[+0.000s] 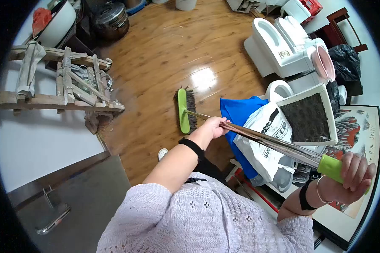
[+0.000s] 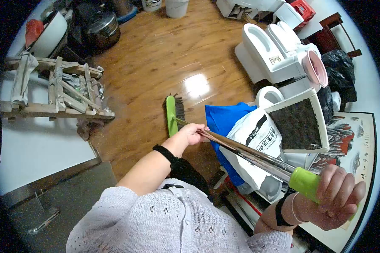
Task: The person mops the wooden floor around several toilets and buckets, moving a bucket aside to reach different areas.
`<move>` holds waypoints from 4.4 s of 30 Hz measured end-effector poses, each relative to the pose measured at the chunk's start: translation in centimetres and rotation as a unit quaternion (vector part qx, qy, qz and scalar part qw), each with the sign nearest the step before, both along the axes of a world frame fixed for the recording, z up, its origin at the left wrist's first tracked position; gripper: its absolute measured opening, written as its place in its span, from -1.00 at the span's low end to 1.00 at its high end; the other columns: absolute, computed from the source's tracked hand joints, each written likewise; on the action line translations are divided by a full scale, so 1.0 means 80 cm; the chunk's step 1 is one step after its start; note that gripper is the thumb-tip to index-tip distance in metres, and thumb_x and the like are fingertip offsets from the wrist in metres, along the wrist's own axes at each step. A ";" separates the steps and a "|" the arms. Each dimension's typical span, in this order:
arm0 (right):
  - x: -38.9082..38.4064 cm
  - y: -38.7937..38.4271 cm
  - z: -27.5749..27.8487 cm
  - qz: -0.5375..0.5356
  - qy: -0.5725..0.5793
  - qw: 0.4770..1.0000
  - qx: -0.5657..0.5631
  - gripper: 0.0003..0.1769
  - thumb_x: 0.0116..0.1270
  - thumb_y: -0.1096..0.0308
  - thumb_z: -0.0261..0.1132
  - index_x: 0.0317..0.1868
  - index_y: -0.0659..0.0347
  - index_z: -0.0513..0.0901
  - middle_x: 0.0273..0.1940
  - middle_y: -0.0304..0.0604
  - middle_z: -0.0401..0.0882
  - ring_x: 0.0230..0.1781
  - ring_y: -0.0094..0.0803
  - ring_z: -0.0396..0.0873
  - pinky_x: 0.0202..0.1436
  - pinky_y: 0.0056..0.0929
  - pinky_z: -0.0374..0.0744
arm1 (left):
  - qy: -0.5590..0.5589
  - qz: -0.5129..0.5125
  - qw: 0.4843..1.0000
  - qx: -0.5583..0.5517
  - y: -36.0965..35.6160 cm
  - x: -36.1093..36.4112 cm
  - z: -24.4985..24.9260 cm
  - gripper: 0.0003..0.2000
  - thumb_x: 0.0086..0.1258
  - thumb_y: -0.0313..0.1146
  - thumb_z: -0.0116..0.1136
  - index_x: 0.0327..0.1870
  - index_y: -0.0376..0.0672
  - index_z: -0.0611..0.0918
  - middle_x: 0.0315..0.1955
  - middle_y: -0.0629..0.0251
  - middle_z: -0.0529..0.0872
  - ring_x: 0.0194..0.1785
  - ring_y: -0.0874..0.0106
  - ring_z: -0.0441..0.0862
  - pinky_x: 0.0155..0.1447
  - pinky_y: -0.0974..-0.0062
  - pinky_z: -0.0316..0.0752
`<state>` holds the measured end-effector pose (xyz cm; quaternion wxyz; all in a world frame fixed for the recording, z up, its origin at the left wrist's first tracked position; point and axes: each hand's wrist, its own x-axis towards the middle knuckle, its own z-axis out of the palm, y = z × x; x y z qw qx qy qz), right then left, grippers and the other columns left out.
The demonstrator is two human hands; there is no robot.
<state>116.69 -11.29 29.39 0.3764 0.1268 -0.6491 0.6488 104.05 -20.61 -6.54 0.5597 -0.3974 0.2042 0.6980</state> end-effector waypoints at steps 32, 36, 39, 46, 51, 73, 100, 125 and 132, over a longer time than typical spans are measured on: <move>0.025 -0.030 0.075 -0.478 0.024 0.863 0.160 -0.83 0.08 0.29 0.03 -0.57 0.12 0.25 -0.72 -0.34 0.20 -0.74 -0.53 0.19 -0.60 -0.61 0.26 | -0.019 -0.136 0.984 0.114 0.075 -0.005 0.064 -0.87 0.20 -0.42 -0.18 -0.35 -0.32 0.33 -0.49 0.24 0.41 -0.40 0.40 0.43 -0.29 0.48 0.42; -0.145 -0.108 -0.001 -0.187 -0.069 0.963 0.184 -0.78 0.02 0.31 0.13 -0.60 0.06 0.22 -0.76 -0.41 0.17 -0.81 -0.61 0.14 -0.64 -0.71 0.20 | -0.048 -0.186 0.980 0.044 0.065 -0.060 -0.006 -0.89 0.18 -0.44 -0.16 -0.54 -0.20 0.33 -0.63 0.28 0.40 -0.50 0.43 0.41 -0.48 0.53 0.35; -0.195 -0.131 -0.004 -0.105 -0.062 0.979 0.161 -0.76 0.01 0.28 0.16 -0.60 0.03 0.23 -0.74 -0.42 0.26 -0.78 -0.68 0.25 -0.65 -0.77 0.27 | -0.084 -0.180 0.978 0.060 0.035 -0.106 -0.013 -0.92 0.16 -0.46 -0.15 -0.53 -0.20 0.33 -0.60 0.27 0.41 -0.49 0.39 0.42 -0.46 0.47 0.35; -0.263 -0.146 0.020 -0.048 -0.074 0.991 0.102 -0.76 -0.06 0.31 0.20 -0.61 0.01 0.25 -0.79 -0.47 0.30 -0.75 -0.75 0.33 -0.54 -0.84 0.32 | -0.101 -0.142 0.982 0.070 -0.058 -0.236 -0.006 -0.93 0.16 -0.48 -0.20 -0.38 -0.27 0.33 -0.48 0.21 0.43 -0.41 0.35 0.43 -0.32 0.37 0.33; -0.304 -0.154 0.022 0.059 -0.084 0.994 0.035 -0.78 -0.07 0.28 0.21 -0.61 0.01 0.28 -0.79 -0.48 0.32 -0.75 -0.77 0.35 -0.45 -0.81 0.40 | -0.025 -0.064 0.997 0.047 -0.148 -0.307 0.014 -0.90 0.15 -0.48 -0.18 -0.36 -0.32 0.34 -0.46 0.18 0.44 -0.35 0.30 0.43 -0.24 0.29 0.37; -0.131 0.051 0.043 0.142 0.088 0.984 -0.054 -0.75 -0.02 0.47 0.11 -0.75 0.14 0.25 -0.84 -0.33 0.26 -0.86 -0.60 0.25 -0.75 -0.58 0.37 | 0.007 -0.067 0.994 -0.091 0.006 -0.226 0.108 -0.89 0.07 -0.49 -0.16 -0.63 -0.25 0.33 -0.73 0.23 0.38 -0.58 0.36 0.38 -0.38 0.44 0.40; -0.250 0.135 -0.012 0.551 0.034 0.826 0.113 -0.84 0.04 0.35 0.11 -0.57 0.27 0.47 -0.63 -0.20 0.40 -0.69 -0.47 0.38 -0.63 -0.57 0.37 | 0.164 -0.182 0.969 -0.016 0.133 -0.224 0.022 -0.90 0.14 -0.46 -0.09 -0.47 -0.31 0.40 -0.57 0.22 0.45 -0.47 0.39 0.45 -0.35 0.46 0.43; -0.183 0.039 -0.021 0.250 0.051 0.964 -0.076 -0.72 -0.07 0.37 0.24 -0.81 0.06 0.35 -0.84 -0.40 0.34 -0.83 -0.71 0.29 -0.64 -0.73 0.36 | 0.020 -0.054 0.989 -0.136 -0.063 -0.283 0.089 -0.97 0.04 -0.46 -0.16 -0.52 -0.19 0.35 -0.68 0.28 0.40 -0.58 0.40 0.40 -0.42 0.36 0.39; -0.318 -0.071 -0.057 0.482 -0.022 0.876 -0.014 -0.65 -0.16 0.28 0.33 -0.82 0.19 0.34 -0.84 -0.30 0.25 -0.87 -0.47 0.25 -0.77 -0.56 0.24 | 0.322 -0.120 0.915 -0.212 -0.164 -0.311 -0.020 -0.85 0.10 -0.35 -0.04 -0.39 -0.22 0.41 -0.52 0.24 0.49 -0.37 0.33 0.47 -0.32 0.49 0.43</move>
